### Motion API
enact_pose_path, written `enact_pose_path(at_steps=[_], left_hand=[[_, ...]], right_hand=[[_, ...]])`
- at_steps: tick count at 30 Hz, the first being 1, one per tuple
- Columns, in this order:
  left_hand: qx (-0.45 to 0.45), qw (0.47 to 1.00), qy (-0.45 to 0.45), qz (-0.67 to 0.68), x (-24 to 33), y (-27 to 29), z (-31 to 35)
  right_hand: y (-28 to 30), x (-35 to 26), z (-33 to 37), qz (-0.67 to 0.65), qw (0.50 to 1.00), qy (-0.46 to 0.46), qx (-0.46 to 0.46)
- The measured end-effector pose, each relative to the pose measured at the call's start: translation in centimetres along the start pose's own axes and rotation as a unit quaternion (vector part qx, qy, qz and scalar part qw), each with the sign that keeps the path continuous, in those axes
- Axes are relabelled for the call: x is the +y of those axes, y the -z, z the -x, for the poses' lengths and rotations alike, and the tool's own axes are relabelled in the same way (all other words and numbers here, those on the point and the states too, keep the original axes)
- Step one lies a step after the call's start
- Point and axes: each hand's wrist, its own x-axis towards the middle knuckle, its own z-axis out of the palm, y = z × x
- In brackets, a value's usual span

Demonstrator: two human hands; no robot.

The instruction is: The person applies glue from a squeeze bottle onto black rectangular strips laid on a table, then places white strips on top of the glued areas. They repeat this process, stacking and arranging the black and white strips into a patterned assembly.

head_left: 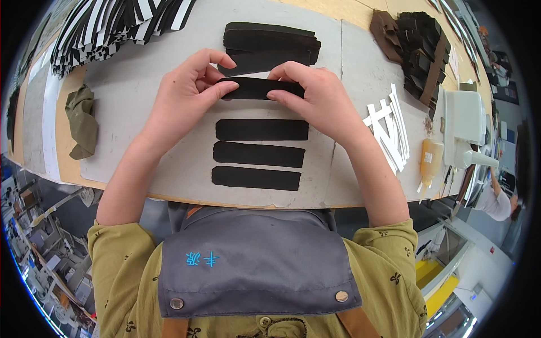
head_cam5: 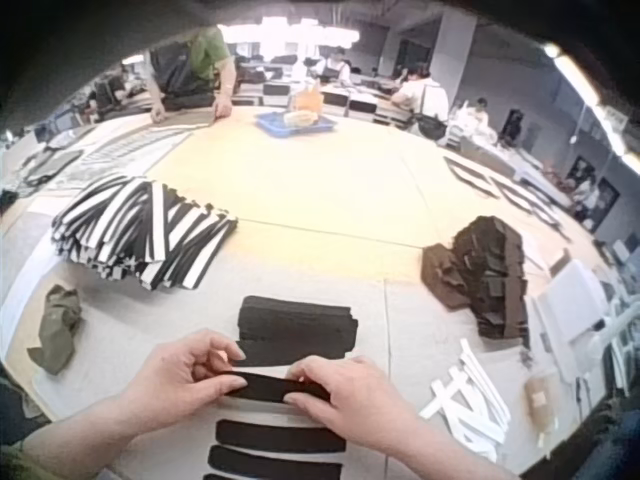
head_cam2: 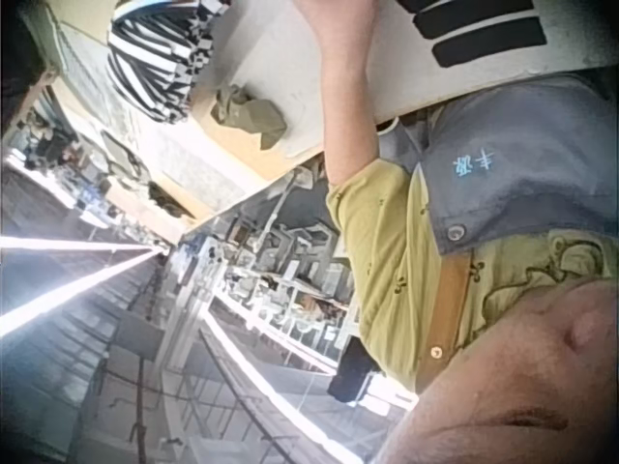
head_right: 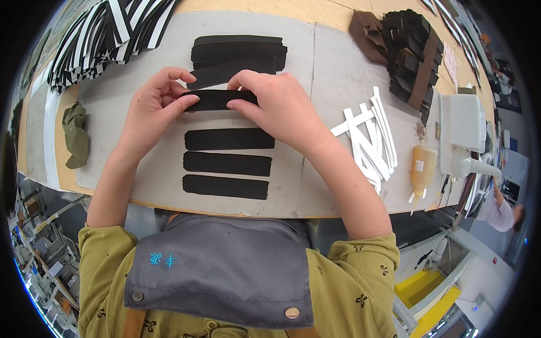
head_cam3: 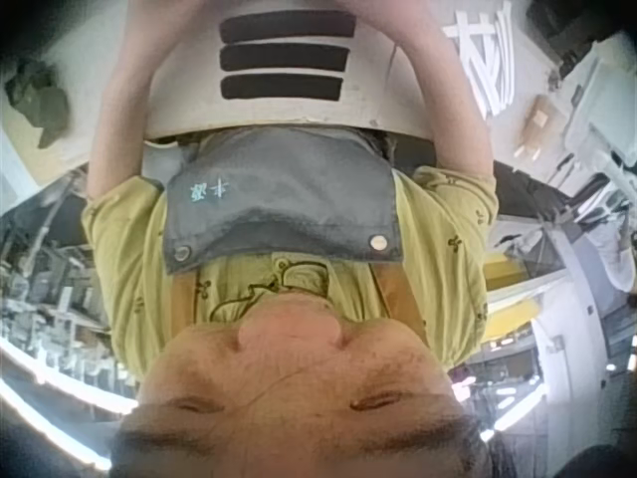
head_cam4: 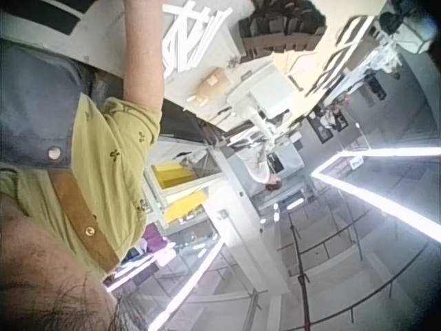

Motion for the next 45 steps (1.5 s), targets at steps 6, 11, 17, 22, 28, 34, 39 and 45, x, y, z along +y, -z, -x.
enact_pose_path(at_steps=[6,11,17,22,28,34,39,45], left_hand=[[0.008,1.0,-0.008,-0.012,0.0,-0.8,0.3],[-0.001,0.998,-0.035,-0.049,-0.2,-1.0,0.6],[0.011,0.992,-0.086,-0.088,-0.6,-1.4,0.7],[-0.014,0.994,-0.057,-0.09,0.2,-1.3,1.5],[0.011,0.997,-0.048,-0.064,0.0,-1.7,1.6],[0.037,0.981,-0.127,-0.14,-0.7,-1.9,1.5],[0.064,0.968,-0.151,-0.191,-0.9,-2.1,1.5],[0.055,0.982,-0.103,-0.145,-1.4,-2.1,1.5]], right_hand=[[-0.3,-0.2,0.3,0.01,1.0,-0.024,-0.007],[-0.6,-0.3,0.4,0.015,1.0,-0.017,-0.01],[-1.2,0.4,1.0,0.04,0.999,-0.007,-0.017],[-0.9,0.1,1.3,0.061,0.998,0.021,-0.019],[-1.2,0.3,1.4,0.028,0.999,0.044,-0.004],[-1.0,-0.3,1.3,-0.006,0.999,0.009,-0.04],[-1.3,-0.5,1.1,0.003,0.999,0.016,-0.031],[-1.6,-0.3,0.9,0.042,0.998,0.036,-0.003]])
